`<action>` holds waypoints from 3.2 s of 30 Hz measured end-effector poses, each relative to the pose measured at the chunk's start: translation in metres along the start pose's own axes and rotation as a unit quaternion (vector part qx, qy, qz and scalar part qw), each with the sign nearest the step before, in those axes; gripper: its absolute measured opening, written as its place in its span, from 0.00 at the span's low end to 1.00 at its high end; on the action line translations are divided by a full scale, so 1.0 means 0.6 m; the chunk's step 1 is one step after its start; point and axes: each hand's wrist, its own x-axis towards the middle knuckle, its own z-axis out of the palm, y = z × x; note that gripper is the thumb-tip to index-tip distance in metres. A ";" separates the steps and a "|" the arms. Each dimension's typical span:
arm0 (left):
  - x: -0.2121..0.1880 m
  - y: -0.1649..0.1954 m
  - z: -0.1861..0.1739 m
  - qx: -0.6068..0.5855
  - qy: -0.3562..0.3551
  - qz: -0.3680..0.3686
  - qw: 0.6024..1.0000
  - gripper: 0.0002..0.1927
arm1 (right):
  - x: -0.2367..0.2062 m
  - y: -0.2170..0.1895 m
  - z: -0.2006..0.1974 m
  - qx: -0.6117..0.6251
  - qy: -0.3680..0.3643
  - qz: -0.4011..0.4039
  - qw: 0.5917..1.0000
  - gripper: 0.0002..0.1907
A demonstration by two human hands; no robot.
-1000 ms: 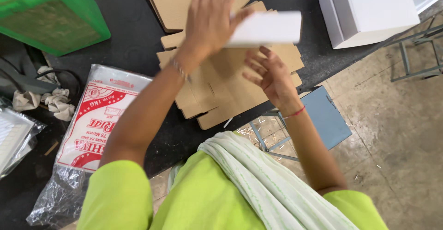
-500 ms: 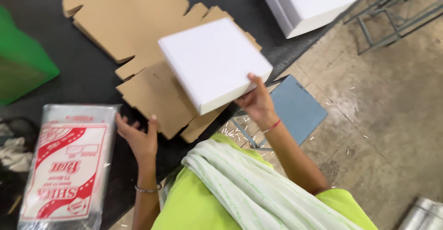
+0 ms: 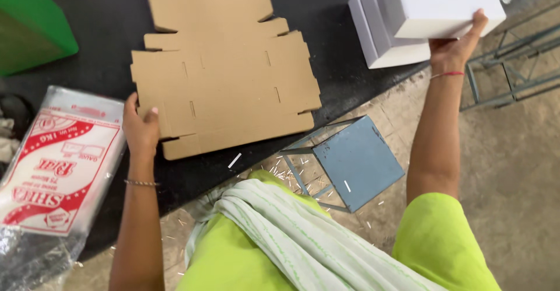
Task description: The person folds flat cardboard blanks into white boxes at a work table, pressing the sides and tucking the flaps to shape each box. Finished boxes are stacked on the table as the person repeats the folding cycle.
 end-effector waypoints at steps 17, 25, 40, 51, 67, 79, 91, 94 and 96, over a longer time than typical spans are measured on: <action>-0.001 0.007 0.008 0.020 -0.004 -0.021 1.000 0.27 | 0.042 -0.006 -0.079 -0.085 0.026 0.091 0.992 0.52; -0.001 0.000 0.008 0.072 0.007 0.044 0.996 0.29 | -0.007 0.032 -0.093 -0.577 0.173 -0.345 0.720 0.20; -0.001 -0.016 0.019 0.004 0.037 0.036 0.999 0.30 | -0.318 0.563 0.371 -0.587 -0.398 -0.153 0.688 0.14; -0.010 -0.064 0.023 -0.005 0.021 0.059 0.998 0.31 | -0.496 0.508 0.254 -0.574 -0.614 -0.122 0.527 0.25; -0.007 -0.096 -0.002 -0.003 -0.030 0.085 0.996 0.30 | -0.606 0.381 0.201 -0.522 -0.573 -0.223 0.591 0.19; -0.017 -0.061 0.002 -0.015 -0.008 0.072 0.997 0.29 | -0.151 0.162 0.118 -0.798 -0.144 -0.387 0.438 0.38; -0.019 -0.023 0.013 0.030 0.032 0.080 0.996 0.27 | -0.081 0.119 0.003 -0.791 -0.134 -0.369 0.469 0.24; -0.027 -0.017 0.016 0.025 0.026 0.055 0.998 0.27 | -0.098 0.122 0.005 -0.770 -0.128 -0.350 0.518 0.28; -0.039 -0.011 0.017 0.069 0.084 0.082 0.991 0.26 | -0.129 0.147 0.002 -0.744 -0.140 -0.330 0.563 0.27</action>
